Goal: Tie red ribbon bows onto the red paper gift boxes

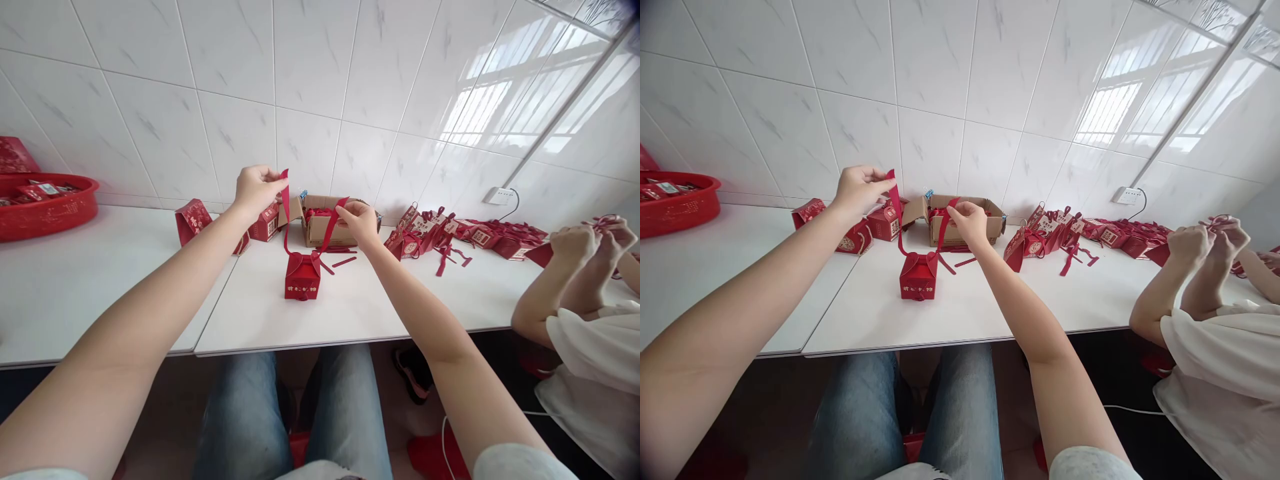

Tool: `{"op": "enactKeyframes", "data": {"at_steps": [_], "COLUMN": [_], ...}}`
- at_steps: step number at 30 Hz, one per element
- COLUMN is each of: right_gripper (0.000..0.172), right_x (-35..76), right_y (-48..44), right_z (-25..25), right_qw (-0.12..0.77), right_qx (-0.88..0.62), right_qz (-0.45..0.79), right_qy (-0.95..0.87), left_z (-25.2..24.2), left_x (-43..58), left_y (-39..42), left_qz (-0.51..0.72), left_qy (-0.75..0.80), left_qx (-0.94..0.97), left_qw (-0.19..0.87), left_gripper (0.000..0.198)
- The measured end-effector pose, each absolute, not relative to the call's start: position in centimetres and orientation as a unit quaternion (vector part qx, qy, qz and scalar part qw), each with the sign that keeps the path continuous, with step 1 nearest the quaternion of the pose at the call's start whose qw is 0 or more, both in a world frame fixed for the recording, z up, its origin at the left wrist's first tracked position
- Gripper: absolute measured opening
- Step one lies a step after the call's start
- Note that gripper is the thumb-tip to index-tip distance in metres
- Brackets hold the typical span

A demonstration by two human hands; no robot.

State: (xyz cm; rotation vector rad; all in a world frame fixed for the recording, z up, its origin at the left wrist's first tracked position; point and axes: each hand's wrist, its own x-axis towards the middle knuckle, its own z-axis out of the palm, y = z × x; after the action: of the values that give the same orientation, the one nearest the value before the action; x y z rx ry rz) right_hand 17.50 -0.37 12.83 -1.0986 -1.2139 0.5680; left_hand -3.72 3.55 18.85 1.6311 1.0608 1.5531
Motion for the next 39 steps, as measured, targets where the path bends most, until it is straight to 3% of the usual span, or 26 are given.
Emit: {"op": "enactKeyframes", "data": {"at_steps": [6, 13, 24, 39], "right_gripper": [0.021, 0.016, 0.018, 0.017], "right_x": [17.1, 16.6, 16.0, 16.1], "right_y": [-0.8, -1.0, -0.2, 1.0], "right_z": [15.0, 16.9, 16.2, 15.3], "right_qw": [0.672, 0.660, 0.661, 0.662], "right_qx": [-0.449, -0.451, -0.409, -0.368], "right_qz": [0.244, 0.235, 0.324, 0.359], "right_qy": [-0.536, -0.553, -0.538, -0.546], "left_z": [16.4, 18.5, 18.6, 19.9], "left_x": [-3.9, -3.5, -2.5, -1.7], "left_y": [3.8, 3.1, 5.1, 3.7], "left_qz": [0.592, 0.578, 0.499, 0.547], "left_qy": [0.401, 0.374, 0.327, 0.312], "left_qx": [0.617, 0.643, 0.720, 0.691], "left_qw": [0.328, 0.334, 0.355, 0.355], "left_gripper": [0.012, 0.009, 0.016, 0.012]}}
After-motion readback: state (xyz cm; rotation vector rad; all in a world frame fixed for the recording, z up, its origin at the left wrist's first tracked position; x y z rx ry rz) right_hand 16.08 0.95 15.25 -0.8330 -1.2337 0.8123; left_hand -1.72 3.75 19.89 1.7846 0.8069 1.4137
